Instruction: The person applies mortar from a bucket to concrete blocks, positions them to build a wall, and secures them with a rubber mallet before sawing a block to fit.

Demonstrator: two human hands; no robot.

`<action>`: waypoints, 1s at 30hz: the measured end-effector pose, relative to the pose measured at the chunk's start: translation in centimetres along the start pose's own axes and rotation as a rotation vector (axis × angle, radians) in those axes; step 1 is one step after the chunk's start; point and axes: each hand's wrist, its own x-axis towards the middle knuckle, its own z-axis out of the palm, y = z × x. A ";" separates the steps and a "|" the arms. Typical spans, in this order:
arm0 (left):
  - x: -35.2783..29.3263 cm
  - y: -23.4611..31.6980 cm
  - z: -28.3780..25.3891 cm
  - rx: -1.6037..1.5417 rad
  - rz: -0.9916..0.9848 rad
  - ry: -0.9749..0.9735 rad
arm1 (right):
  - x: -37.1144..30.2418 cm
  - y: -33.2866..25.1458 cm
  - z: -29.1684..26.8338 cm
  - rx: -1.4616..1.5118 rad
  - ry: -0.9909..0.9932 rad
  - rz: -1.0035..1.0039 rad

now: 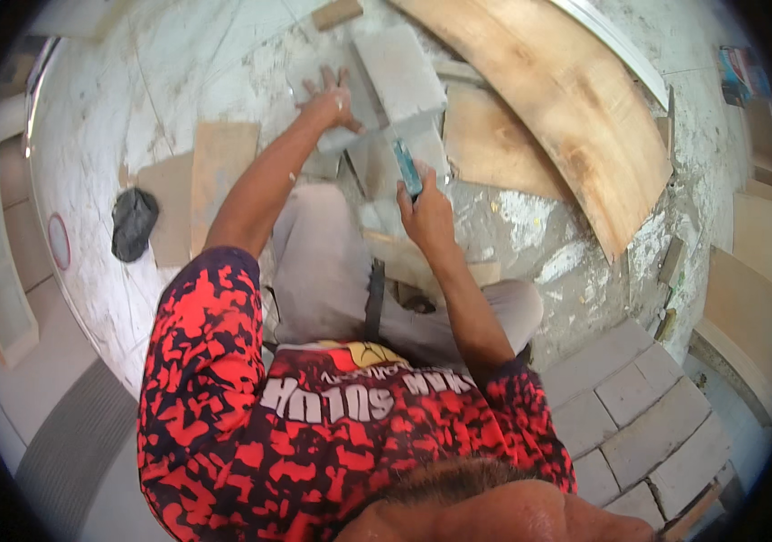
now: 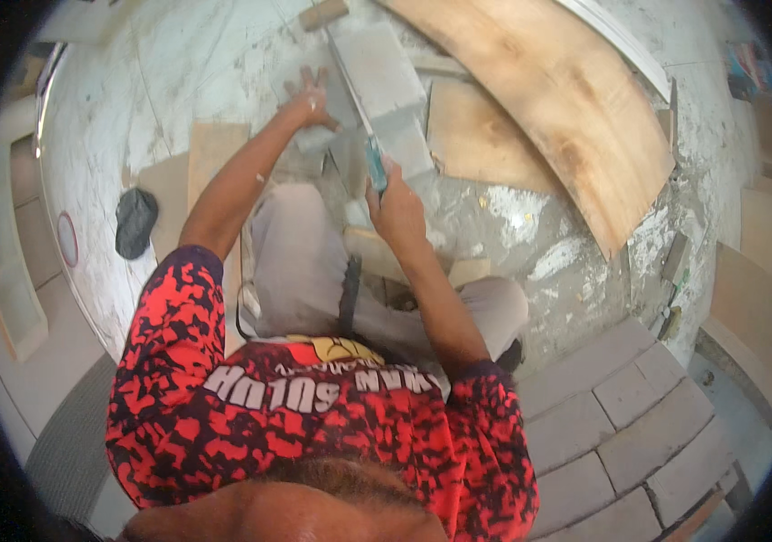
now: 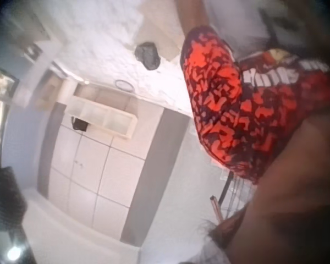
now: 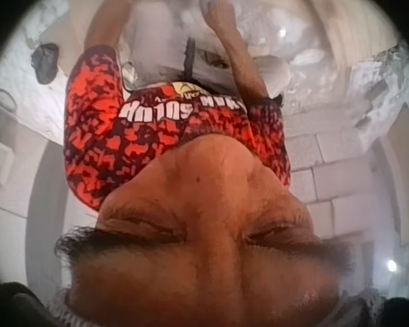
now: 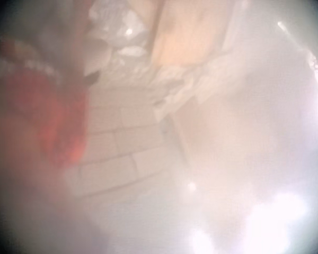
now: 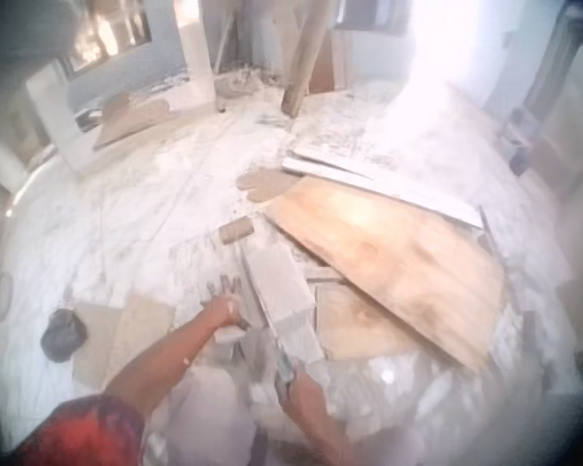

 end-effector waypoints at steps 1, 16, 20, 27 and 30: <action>0.0 -0.2 0.0 0.020 -0.008 0.001 | 0.4 -1.0 -0.4 -0.010 -0.073 0.108; 1.2 -0.4 0.7 0.102 0.021 0.038 | -9.8 4.9 -3.2 -0.088 0.067 -0.215; 1.6 -0.2 0.9 0.131 0.024 0.038 | -4.2 4.5 -1.9 -0.007 0.058 -0.170; 1.0 -0.3 -0.3 0.132 -0.002 0.045 | -8.5 5.5 -3.0 -0.083 0.052 -0.227; 1.4 0.3 -0.5 0.170 0.007 0.049 | -11.1 4.8 -4.3 -0.017 -0.001 -0.023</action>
